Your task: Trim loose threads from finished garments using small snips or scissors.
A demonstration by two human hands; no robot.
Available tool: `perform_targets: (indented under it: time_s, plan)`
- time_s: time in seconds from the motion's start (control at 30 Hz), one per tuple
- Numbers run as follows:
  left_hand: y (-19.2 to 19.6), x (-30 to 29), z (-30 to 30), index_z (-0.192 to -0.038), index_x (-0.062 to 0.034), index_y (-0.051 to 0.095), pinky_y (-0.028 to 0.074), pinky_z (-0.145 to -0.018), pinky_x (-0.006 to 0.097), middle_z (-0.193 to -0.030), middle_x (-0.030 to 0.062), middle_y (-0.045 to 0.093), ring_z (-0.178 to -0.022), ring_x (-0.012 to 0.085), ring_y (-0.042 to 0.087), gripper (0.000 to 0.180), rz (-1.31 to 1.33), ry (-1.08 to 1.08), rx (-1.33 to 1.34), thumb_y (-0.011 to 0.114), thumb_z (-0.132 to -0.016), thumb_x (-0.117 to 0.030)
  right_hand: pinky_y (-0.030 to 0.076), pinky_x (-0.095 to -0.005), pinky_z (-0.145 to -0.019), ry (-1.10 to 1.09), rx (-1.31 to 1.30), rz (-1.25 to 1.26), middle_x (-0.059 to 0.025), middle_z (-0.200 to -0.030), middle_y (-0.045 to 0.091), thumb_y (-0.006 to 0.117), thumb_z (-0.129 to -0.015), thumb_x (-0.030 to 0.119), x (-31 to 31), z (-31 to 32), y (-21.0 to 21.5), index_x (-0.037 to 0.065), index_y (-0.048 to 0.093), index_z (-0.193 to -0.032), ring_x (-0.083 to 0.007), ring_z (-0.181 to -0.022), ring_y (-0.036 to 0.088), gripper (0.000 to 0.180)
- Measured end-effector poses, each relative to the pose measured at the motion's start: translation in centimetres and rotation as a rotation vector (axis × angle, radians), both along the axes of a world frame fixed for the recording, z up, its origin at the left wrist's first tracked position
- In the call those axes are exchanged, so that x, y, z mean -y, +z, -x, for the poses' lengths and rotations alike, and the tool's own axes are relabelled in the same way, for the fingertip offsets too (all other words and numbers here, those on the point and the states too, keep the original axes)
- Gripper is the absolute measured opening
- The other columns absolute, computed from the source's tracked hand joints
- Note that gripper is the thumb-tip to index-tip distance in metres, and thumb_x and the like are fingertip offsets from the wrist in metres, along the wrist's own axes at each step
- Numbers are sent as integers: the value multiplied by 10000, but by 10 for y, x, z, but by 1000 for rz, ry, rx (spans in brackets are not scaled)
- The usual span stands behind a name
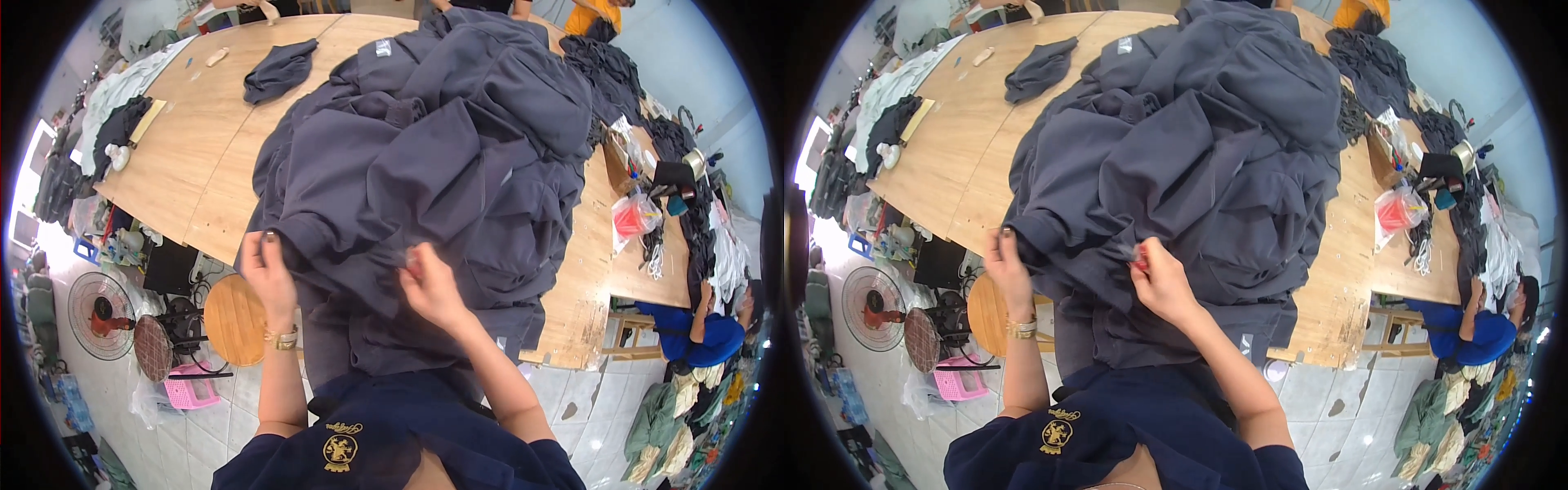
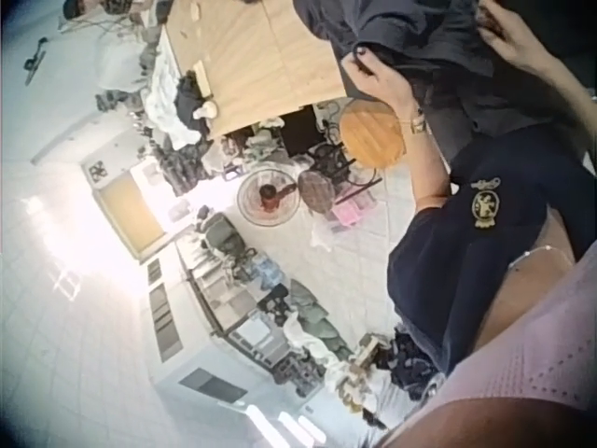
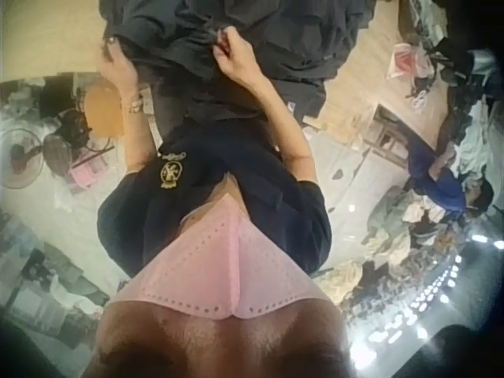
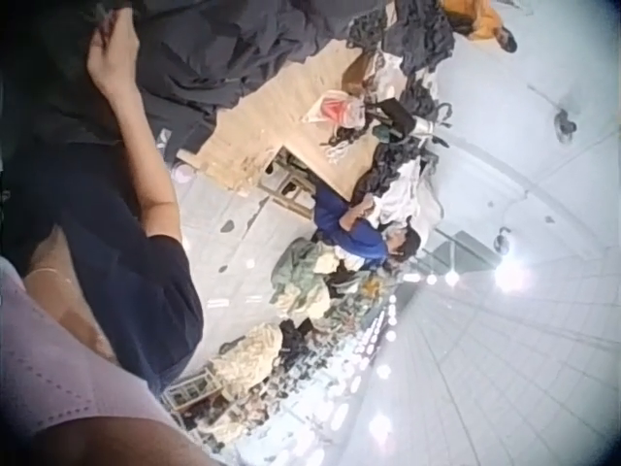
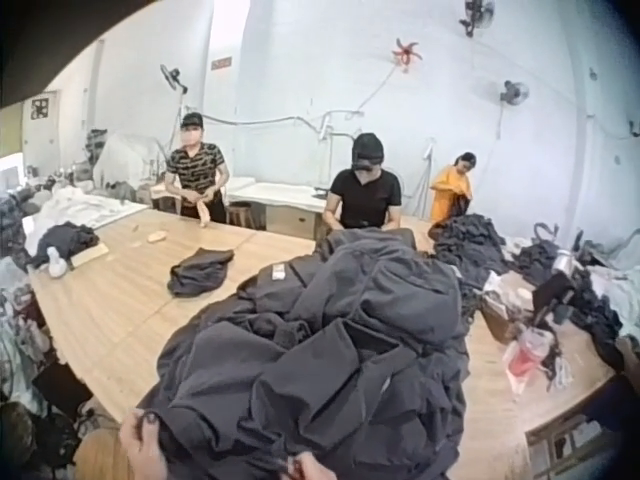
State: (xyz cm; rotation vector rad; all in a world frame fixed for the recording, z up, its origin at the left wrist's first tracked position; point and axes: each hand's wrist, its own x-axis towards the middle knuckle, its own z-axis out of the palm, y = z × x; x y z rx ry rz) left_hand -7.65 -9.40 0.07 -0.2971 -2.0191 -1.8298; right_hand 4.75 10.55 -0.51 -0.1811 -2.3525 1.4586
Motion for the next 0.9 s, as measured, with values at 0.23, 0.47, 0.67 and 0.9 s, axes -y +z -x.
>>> perform_targets:
  time_s: [0.23, 0.47, 0.67, 0.9]
  plan:
    - [134, 19, 6, -735, -51, 494, 329, -596, 177, -692, -44, 454, -637, 32, 390, 168, -104, 161, -408, 611, -852, -20, 353, -198, -605, 54, -426, 845, -47, -755, 433, 591, -762, -32, -37, -64, 112, 123, 301, -809, -86, -661, 407, 332]
    - [90, -79, 55, -908, -24, 625, 447, -691, 237, -784, 44, 631, -738, 96, 566, 201, 271, -424, -64, 659, -863, -217, 329, -191, -661, -523, -404, 502, -17, -811, 453, 567, -851, -49, -108, -54, 54, 94, 346, -830, -62, -755, 415, 264]
    - [41, -66, 48, -998, -10, 635, 463, -741, 248, -904, 68, 660, -835, 116, 607, 257, 310, -398, 110, 653, -866, -230, 292, -194, -503, -830, -119, 435, 34, -694, 414, 604, -864, 8, -143, -106, -32, 105, 368, -806, -30, -586, 372, 262]
    - [26, -43, 24, -958, 3, 617, 453, -689, 193, -835, 11, 615, -767, 65, 571, 145, 89, -389, 99, 636, -885, -122, 144, -215, -381, -857, -373, 524, 81, -515, 297, 600, -913, 150, -121, -105, 18, 123, 422, -713, -11, -396, 229, 270]
